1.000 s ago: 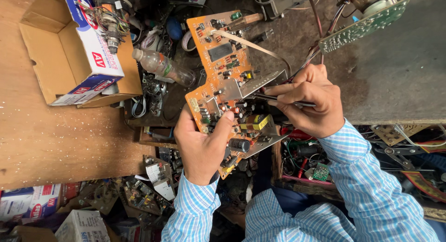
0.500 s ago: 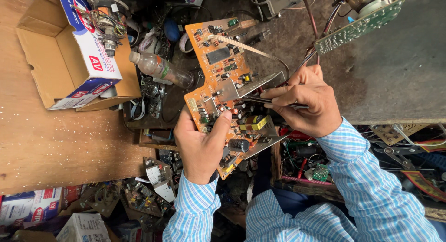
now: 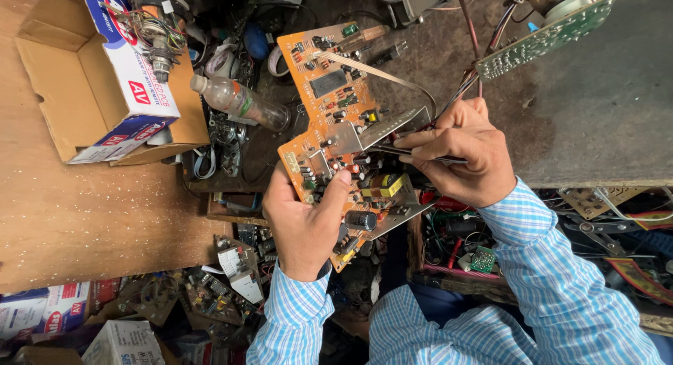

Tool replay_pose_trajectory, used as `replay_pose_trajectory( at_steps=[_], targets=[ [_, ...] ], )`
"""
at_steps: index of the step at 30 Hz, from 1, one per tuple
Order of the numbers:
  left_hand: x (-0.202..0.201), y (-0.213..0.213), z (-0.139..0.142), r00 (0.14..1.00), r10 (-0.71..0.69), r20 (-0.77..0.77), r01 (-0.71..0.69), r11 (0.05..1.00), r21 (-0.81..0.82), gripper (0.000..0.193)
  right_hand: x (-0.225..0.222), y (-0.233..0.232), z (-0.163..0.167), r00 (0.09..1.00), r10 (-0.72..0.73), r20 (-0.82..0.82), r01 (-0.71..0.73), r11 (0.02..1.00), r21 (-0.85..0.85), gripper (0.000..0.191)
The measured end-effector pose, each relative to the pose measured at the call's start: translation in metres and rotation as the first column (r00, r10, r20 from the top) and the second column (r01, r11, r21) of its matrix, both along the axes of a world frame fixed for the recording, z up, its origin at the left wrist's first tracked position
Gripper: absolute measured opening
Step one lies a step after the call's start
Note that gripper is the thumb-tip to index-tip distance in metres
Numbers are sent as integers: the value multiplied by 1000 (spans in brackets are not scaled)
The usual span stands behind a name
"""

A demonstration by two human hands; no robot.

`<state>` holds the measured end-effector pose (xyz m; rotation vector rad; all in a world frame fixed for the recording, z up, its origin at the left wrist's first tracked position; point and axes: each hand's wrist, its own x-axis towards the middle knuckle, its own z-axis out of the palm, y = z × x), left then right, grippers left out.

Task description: The person uses pliers to strip a wire, then uses tweezers to place a small component onto a circuit board. The person continues to adjust and place components on the board using tweezers.

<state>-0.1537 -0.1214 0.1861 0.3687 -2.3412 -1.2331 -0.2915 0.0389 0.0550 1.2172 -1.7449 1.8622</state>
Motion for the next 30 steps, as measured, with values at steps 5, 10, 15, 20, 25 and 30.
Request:
replay_pose_trajectory(
  at_steps=[5,10,15,20,25,30],
  targets=[
    [0,1,-1,1000,13,7,-13,1000,-17,25,0,0,-3,1000,2,-6,-2,1000,2,21],
    [-2,2,-1,1000,5,1,-5,1000,20,26,-1,-1,-3,999,-1,-36,1,1000,8,21],
    [-2,3,-1,1000,2,-13,-1,999,41,27,0,-1,-2,996,-19,-83,19,1000,4,21],
    [-1,4,0,1000,4,-11,-3,999,32,27,1,-1,-2,996,-10,-91,11,1000,8,21],
    [-2,4,2,1000,-7,-1,7,999,-40,28,0,-1,-3,995,-12,-97,13,1000,9,22],
    [-3,6,2,1000,-4,-5,4,1000,-26,30,0,-2,-5,995,-7,-97,9,1000,14,22]
  ],
)
